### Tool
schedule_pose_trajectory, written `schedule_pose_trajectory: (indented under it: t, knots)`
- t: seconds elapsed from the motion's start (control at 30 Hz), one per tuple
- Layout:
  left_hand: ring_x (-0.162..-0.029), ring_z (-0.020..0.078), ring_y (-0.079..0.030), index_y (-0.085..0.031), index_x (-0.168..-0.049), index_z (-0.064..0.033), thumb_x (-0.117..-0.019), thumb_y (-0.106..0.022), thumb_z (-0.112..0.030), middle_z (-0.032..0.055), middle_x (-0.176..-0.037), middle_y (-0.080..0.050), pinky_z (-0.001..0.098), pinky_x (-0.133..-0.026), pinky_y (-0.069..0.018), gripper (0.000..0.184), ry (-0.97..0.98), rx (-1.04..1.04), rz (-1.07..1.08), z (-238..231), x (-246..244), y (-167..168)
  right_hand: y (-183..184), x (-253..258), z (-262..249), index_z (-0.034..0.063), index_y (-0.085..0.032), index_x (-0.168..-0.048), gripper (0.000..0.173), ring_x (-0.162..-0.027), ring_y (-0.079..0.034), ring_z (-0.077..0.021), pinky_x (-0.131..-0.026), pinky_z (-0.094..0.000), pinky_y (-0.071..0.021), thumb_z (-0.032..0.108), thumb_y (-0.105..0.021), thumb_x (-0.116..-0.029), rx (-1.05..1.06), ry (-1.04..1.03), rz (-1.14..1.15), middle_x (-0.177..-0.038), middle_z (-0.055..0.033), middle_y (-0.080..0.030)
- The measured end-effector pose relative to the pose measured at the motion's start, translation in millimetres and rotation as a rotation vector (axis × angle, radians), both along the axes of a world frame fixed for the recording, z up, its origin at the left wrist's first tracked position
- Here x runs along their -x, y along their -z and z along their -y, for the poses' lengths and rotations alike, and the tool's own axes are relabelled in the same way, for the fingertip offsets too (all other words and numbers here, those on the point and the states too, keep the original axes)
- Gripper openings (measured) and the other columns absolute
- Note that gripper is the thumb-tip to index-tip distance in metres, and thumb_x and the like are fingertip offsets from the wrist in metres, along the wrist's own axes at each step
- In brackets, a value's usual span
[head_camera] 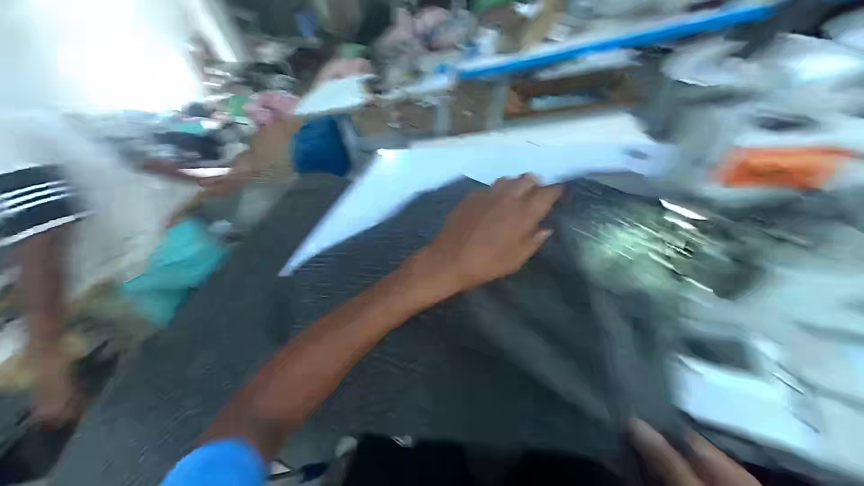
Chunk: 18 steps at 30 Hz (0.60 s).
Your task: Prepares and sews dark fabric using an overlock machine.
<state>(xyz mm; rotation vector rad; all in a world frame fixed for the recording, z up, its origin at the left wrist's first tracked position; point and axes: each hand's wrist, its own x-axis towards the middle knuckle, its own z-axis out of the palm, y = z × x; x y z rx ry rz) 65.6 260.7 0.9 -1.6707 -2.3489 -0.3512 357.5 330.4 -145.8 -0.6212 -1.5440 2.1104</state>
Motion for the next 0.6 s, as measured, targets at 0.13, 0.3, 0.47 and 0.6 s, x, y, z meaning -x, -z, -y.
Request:
schedule_pose_trajectory:
  t: [0.13, 0.3, 0.47, 0.6]
  knots:
    - [-0.116, 0.0225, -0.063, -0.065, -0.136, -0.0109, -0.0975, -0.063, -0.025, 0.0103, -0.127, -0.065, 0.042, -0.097, -0.0547, 0.04, 0.332, -0.177, 0.224, 33, -106, 84, -1, 0, 4, -0.0004, -0.07, -0.109, 0.015, -0.083, -0.075, -0.0234, -0.077, -0.0425, -0.0657, 0.007, -0.067, -0.0968, 0.144, 0.106, -0.005, -0.094, -0.0122, -0.075]
    - [-0.113, 0.0169, -0.061, -0.064, -0.132, -0.016, -0.0942, -0.07, -0.035, 0.0047, -0.124, -0.063, 0.0364, -0.095, -0.0537, 0.043, 0.341, -0.178, 0.288, 53, -138, 122, 10, -4, 6, 0.0011, -0.071, -0.096, 0.012, -0.073, -0.071, -0.0167, -0.074, -0.0352, -0.063, 0.013, -0.07, -0.0972, 0.185, 0.117, -0.066, -0.081, -0.0102, -0.071]
    - [-0.11, 0.0232, -0.065, -0.067, -0.127, -0.0086, -0.095, -0.072, -0.028, 0.0106, -0.119, -0.067, 0.0398, -0.094, -0.0557, 0.038, 0.383, -0.174, 0.166, 40, -150, 130, 14, -6, 9, 0.0032, -0.074, -0.092, 0.02, -0.069, -0.067, -0.0154, -0.065, -0.0296, -0.0589, 0.018, -0.065, -0.1014, -0.066, 0.152, -0.056, -0.079, -0.009, -0.07]
    - [-0.1, 0.0116, -0.07, -0.074, -0.115, -0.0074, -0.0974, -0.065, -0.012, 0.0039, -0.108, -0.073, 0.0259, -0.086, -0.0597, 0.02, 0.281, -0.317, 0.323, 31, -150, 134, 19, -1, 7, 0.011, -0.077, -0.099, 0.015, -0.094, -0.071, -0.0105, -0.08, -0.0286, -0.0625, 0.021, -0.066, -0.0995, -0.551, 0.255, -0.048, -0.102, 0.0006, -0.073]
